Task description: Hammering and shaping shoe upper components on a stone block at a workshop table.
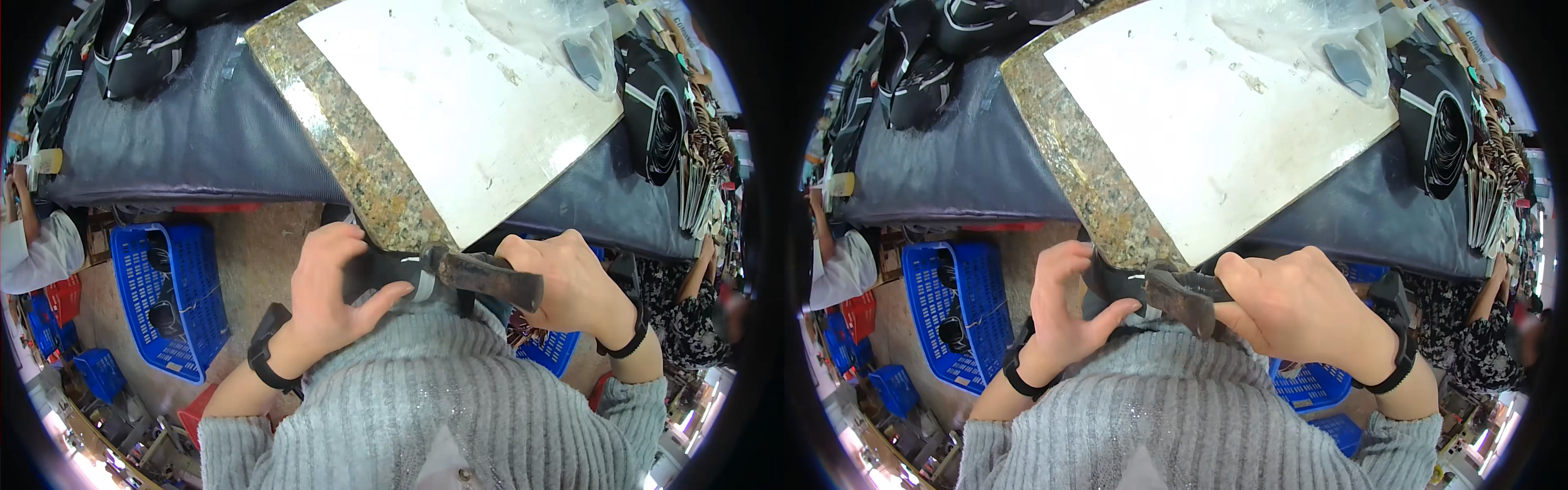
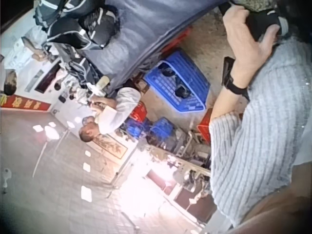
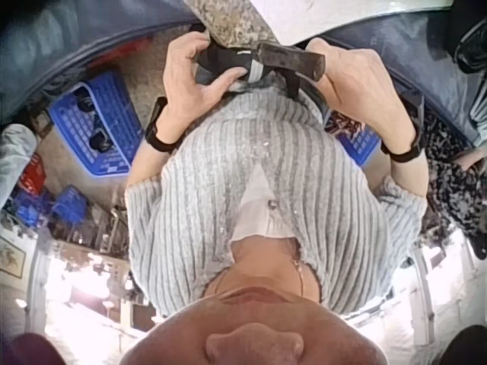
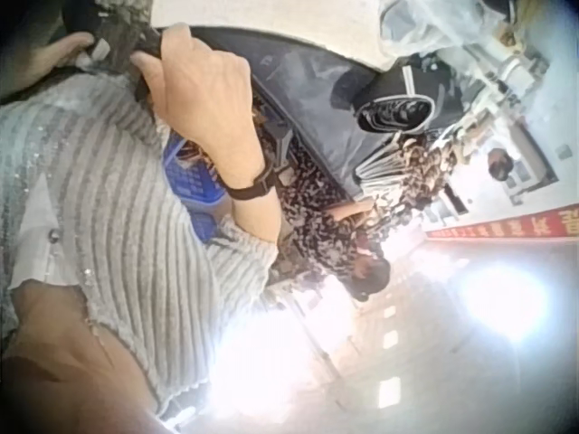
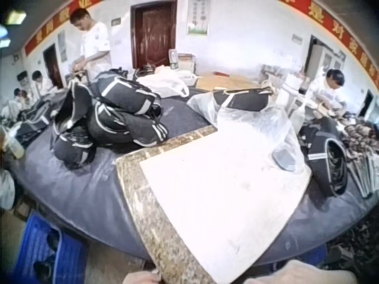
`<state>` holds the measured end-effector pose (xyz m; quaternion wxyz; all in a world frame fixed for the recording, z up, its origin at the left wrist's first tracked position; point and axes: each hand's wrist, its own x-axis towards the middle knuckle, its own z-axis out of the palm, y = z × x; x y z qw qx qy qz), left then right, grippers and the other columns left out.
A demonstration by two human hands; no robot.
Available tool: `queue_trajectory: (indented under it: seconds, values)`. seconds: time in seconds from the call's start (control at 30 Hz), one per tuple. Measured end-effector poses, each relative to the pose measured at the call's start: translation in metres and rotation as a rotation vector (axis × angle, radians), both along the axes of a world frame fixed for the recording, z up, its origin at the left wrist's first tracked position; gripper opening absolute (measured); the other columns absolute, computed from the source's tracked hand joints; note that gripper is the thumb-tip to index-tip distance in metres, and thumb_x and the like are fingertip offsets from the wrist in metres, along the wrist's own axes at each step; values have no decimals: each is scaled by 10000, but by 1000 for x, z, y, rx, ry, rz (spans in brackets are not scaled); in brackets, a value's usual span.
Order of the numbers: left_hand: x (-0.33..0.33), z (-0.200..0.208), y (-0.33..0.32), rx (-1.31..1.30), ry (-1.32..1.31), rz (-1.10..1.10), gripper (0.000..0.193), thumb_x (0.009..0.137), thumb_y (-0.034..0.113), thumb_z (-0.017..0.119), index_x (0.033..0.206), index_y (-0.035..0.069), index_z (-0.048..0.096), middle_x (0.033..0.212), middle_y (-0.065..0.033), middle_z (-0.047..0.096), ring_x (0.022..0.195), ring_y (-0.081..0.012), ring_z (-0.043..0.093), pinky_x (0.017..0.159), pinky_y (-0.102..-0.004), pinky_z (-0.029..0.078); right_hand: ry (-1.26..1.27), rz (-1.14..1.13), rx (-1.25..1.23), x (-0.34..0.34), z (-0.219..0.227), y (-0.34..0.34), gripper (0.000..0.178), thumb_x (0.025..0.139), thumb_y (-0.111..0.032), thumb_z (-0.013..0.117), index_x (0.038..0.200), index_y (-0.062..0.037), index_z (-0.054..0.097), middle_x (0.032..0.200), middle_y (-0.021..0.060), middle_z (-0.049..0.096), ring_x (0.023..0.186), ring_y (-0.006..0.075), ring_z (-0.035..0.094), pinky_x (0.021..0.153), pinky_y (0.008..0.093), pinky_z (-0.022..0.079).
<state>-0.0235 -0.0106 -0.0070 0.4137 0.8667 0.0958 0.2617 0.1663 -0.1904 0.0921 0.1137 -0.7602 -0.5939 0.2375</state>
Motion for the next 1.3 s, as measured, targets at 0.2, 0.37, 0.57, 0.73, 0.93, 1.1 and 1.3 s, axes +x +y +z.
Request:
queue_trajectory:
  seconds: [0.2, 0.37, 0.57, 0.73, 0.93, 1.1, 1.3]
  values:
    - [5, -14, 8, -309, 254, -70, 678, 628, 273, 887, 1121, -1, 510, 1027, -141, 565, 958, -264, 573, 829, -346, 470, -120, 126, 10, -8, -1, 16, 312, 831, -313, 683, 812, -37, 538, 571, 86, 568, 493, 260, 609, 428, 345, 452]
    - [7, -16, 19, -327, 371, -152, 513, 657, 239, 867, 1019, 11, 583, 947, -104, 578, 902, -226, 567, 774, -328, 459, -83, 126, 116, -7, 7, 23, 342, 861, -345, 659, 819, -33, 525, 546, 112, 563, 477, 291, 594, 428, 364, 447]
    - [4, 16, 35, -560, 441, -431, 220, 756, 165, 798, 731, 1, 653, 590, -36, 544, 571, -83, 468, 548, -249, 400, -39, -9, 189, 9, -7, 22, 297, 886, -339, 623, 851, -58, 530, 592, 155, 566, 551, 372, 596, 502, 429, 476]
    - [-63, 27, 113, -707, 68, -401, 482, 740, 436, 759, 854, -25, 676, 808, -193, 691, 778, -257, 690, 702, -326, 539, -270, -364, 385, 60, -28, 25, 252, 935, -302, 552, 912, -52, 533, 683, 187, 592, 654, 402, 598, 574, 446, 458]
    - [-42, 137, 98, -406, -595, 406, 165, 915, 101, 592, 1026, -20, 617, 897, -67, 670, 776, -149, 640, 699, -279, 513, -487, -406, 515, 104, -42, 51, 282, 914, -277, 585, 1041, -27, 555, 936, 195, 611, 848, 380, 581, 728, 433, 464]
    - [57, 139, 65, 506, -352, 353, 281, 821, 111, 718, 1056, -29, 657, 744, -138, 630, 624, -267, 604, 584, -338, 474, 551, -242, 931, 37, 5, 90, 651, 867, -236, 659, 1408, -12, 375, 1345, 133, 472, 1244, 261, 441, 1018, 396, 383]
    - [84, 130, 36, 397, -42, -176, 691, 771, 155, 734, 1351, -39, 414, 1118, -210, 594, 1067, -389, 561, 903, -410, 457, 1132, -422, 839, 14, 16, 116, 620, 868, -214, 655, 1407, -44, 402, 1163, 57, 527, 1007, 112, 531, 809, 262, 456]
